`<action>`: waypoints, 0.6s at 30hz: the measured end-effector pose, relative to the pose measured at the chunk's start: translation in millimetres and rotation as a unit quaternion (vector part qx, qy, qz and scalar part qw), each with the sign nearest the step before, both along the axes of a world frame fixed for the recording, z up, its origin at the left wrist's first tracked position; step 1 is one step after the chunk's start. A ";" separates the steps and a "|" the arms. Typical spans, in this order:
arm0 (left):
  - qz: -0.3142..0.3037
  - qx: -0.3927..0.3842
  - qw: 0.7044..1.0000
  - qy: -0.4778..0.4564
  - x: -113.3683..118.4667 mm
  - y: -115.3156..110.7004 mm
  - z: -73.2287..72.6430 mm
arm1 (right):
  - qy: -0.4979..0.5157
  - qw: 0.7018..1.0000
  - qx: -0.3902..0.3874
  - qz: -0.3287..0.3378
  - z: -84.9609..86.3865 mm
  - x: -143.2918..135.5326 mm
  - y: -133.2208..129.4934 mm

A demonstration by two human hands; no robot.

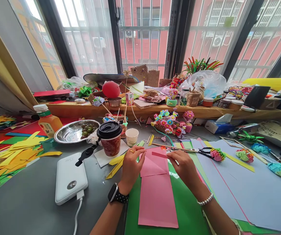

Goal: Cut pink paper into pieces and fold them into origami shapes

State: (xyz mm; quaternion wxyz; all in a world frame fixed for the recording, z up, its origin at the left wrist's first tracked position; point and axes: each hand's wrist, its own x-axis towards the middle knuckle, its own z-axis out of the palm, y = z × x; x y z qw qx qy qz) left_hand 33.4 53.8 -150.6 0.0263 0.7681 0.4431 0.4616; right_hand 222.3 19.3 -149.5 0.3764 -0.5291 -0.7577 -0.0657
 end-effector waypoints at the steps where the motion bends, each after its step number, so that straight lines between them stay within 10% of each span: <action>1: -0.009 0.006 1.000 0.003 1.2 -0.9 0.4 | 0.001 1.000 -0.005 0.011 -0.1 -0.7 -0.1; 7: -0.096 -0.003 0.993 0.072 11.9 -8.9 -3.7 | -0.008 0.997 -0.033 0.071 -2.0 -8.1 -0.9; 18: -0.062 0.044 0.991 0.112 11.3 -8.5 -4.5 | -0.035 0.997 -0.045 0.049 -6.5 -9.5 0.1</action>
